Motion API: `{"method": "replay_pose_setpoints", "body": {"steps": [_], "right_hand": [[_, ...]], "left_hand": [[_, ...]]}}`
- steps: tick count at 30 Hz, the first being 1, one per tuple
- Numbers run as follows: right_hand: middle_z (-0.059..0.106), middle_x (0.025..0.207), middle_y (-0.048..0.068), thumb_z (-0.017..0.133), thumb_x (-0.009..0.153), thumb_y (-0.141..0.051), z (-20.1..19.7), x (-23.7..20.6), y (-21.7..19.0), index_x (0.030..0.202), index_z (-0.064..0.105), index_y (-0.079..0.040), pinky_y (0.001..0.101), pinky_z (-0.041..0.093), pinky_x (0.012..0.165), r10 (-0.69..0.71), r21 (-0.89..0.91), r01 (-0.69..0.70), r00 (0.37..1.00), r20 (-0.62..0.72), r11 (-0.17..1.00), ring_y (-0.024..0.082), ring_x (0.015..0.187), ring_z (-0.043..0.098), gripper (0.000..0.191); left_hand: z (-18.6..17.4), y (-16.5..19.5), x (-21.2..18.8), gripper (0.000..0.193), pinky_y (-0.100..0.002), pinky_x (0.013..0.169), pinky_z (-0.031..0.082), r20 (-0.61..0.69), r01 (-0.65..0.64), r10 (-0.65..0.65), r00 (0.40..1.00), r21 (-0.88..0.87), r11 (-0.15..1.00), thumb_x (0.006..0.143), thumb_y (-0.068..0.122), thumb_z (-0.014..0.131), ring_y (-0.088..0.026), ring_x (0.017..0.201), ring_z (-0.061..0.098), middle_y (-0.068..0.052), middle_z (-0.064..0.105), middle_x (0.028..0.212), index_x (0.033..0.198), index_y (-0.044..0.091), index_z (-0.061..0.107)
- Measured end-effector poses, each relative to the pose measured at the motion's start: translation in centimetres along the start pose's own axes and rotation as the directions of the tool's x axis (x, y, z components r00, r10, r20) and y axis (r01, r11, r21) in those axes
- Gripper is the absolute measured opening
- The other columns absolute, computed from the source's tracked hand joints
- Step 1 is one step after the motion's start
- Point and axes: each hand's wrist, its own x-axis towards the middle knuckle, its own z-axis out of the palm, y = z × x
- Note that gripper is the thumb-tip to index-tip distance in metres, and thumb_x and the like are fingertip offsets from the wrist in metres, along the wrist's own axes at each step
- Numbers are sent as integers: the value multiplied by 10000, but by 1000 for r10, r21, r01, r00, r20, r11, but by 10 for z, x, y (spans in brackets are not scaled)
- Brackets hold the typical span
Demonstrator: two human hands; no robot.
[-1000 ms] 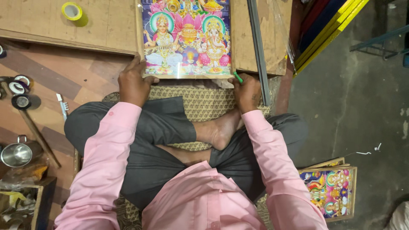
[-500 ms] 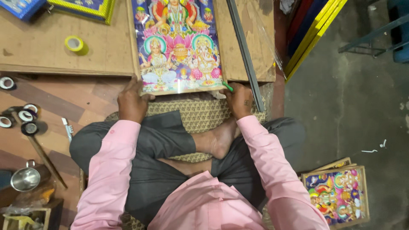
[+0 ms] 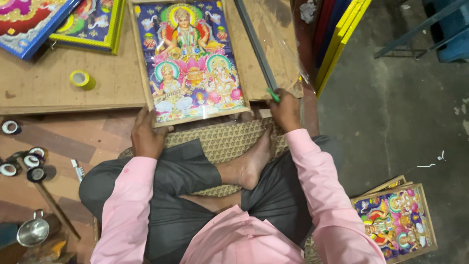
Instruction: The person sits on the floor and assembles a picture frame. They place a printed image of deities onto a cardboard backing, cover it with a transparent sheet, and use a metal ruler to press the edges. They then apply yellow decorative tape around the perimeter of the frame.
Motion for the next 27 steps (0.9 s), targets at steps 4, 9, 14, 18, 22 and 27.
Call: {"method": "replay_pose_setpoints", "body": {"steps": [4,9,14,18,22,27], "right_hand": [[722,959,244,743,911,-254,-27,18,16,1238,664,18,444,523,712,446,362,-451,889,103,816,381,808,679,433],[718,1023,160,739,833,-217,-35,49,24,1351,551,-45,390,540,757,586,198,-597,802,118,777,283,866,705,577],[692,1081,201,667,831,-87,1,89,36,1289,604,-34,443,545,822,270,109,-258,955,-124,960,375,953,686,466],[661,1124,239,663,822,-20,11,86,35,1238,651,-29,484,532,886,-34,-128,1,966,-257,992,450,1013,653,416],[674,1063,226,767,850,-177,2,44,14,1119,720,-53,503,511,820,65,-100,-71,996,-67,992,432,889,654,301],[682,1006,215,745,831,-144,0,11,11,1135,738,-55,507,523,824,39,-163,-49,997,-59,985,423,908,663,317]], "left_hand": [[1,4,-1,550,-495,1071,471,-80,45,-44,996,10,999,759,136,898,-476,1277,575,-293,587,1413,1224,-66,686],[2,-2,-2,461,-479,1043,511,-151,33,-30,988,20,999,831,114,877,-436,1237,623,-258,615,1406,1225,-58,712],[4,1,0,420,-397,850,587,-179,115,-133,975,-111,987,872,127,838,-372,1134,681,-232,634,1394,1219,-64,702],[0,9,3,390,-413,847,600,-231,77,-87,969,-55,996,893,115,833,-384,1129,689,-233,650,1349,1203,-79,698],[-4,20,-1,332,-430,934,585,-247,-80,88,965,43,996,964,62,756,-402,1177,675,-234,657,1326,1260,-66,675],[7,36,-11,248,-436,982,570,-145,-283,296,944,99,954,963,47,737,-390,1143,694,-215,702,1235,1196,-29,697]]}}
